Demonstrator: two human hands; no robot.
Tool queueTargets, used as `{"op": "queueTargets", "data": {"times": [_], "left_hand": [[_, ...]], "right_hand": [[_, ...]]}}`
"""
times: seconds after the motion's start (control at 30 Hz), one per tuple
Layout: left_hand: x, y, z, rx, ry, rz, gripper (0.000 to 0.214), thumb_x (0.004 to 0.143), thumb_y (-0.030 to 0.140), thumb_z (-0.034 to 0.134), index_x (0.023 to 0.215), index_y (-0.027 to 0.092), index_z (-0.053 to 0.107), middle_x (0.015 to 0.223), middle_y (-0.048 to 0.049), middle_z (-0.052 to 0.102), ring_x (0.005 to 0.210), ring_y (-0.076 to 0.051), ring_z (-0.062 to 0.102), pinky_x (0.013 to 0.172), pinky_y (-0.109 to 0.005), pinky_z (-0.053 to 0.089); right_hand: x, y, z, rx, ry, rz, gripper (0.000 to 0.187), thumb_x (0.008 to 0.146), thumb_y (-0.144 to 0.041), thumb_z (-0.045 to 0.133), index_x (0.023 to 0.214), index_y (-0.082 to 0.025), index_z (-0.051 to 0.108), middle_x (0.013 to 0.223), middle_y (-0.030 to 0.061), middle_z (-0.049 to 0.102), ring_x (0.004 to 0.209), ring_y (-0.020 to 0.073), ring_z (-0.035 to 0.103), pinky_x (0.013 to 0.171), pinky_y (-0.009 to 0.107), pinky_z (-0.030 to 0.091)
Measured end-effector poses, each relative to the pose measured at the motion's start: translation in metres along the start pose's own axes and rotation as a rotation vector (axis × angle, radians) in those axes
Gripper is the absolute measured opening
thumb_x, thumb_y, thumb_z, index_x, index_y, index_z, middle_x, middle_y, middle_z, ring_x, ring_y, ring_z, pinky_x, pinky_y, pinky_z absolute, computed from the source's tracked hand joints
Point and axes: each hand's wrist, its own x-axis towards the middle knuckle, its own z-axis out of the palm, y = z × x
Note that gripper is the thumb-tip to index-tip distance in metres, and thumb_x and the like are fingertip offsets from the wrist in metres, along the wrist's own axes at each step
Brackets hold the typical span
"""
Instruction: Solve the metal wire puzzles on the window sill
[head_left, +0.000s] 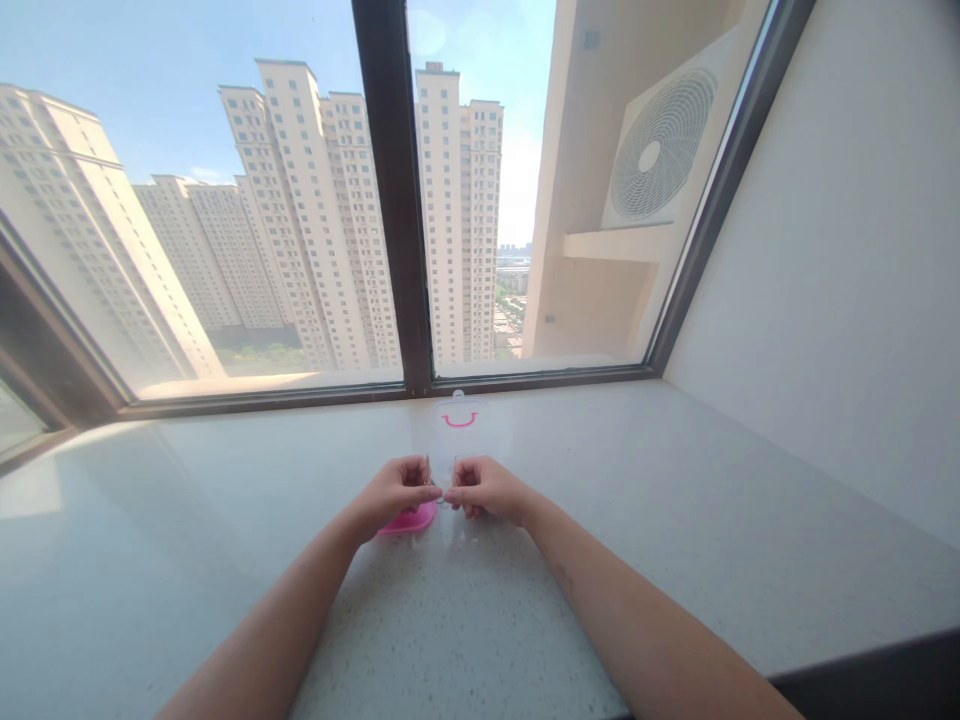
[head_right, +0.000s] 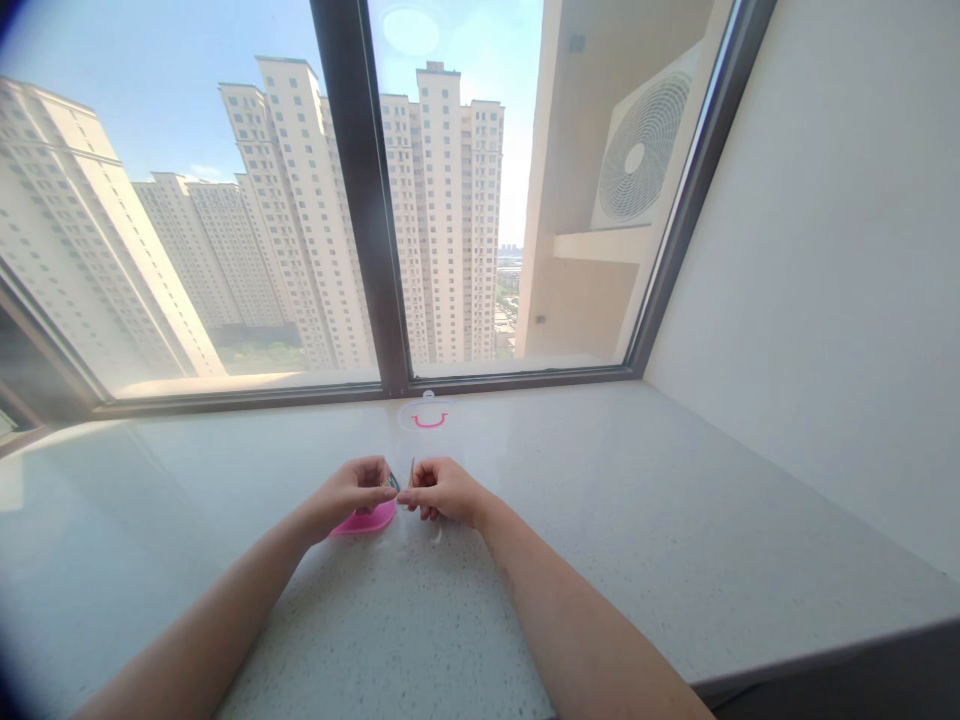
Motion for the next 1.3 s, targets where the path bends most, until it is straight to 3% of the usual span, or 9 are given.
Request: {"op": "queueTargets", "data": {"times": [0.93,1.3], "left_hand": [[-0.0022,0.0046,0.0025,-0.049,-0.023,-0.004,0.035,0.063,0.037,0.073,0.068,0.016,0.045,0.053,0.0079,0.04,0.043,-0.004,0.034,0.042,-0.018,0.025],[-0.0019,0.0036,0.0056,-0.023,-0.046,0.004,0.032,0.064,0.037,0.072,0.069,0.014,0.05,0.056,0.0053,0.045,0.045,-0.004,0.035,0.043,-0.018,0.023]], "right_hand": [[0.0007,0.0016,0.0006,-0.008,-0.017,0.022,0.041,0.061,-0.044,0.075,0.066,-0.014,0.046,0.059,-0.0012,0.058,0.045,0.0075,0.051,0.041,0.018,0.037],[0.0014,0.0019,0.0003,-0.009,-0.044,0.026,0.031,0.064,-0.037,0.071,0.071,-0.012,0.055,0.064,0.002,0.062,0.045,0.0067,0.05,0.041,0.017,0.037]]}}
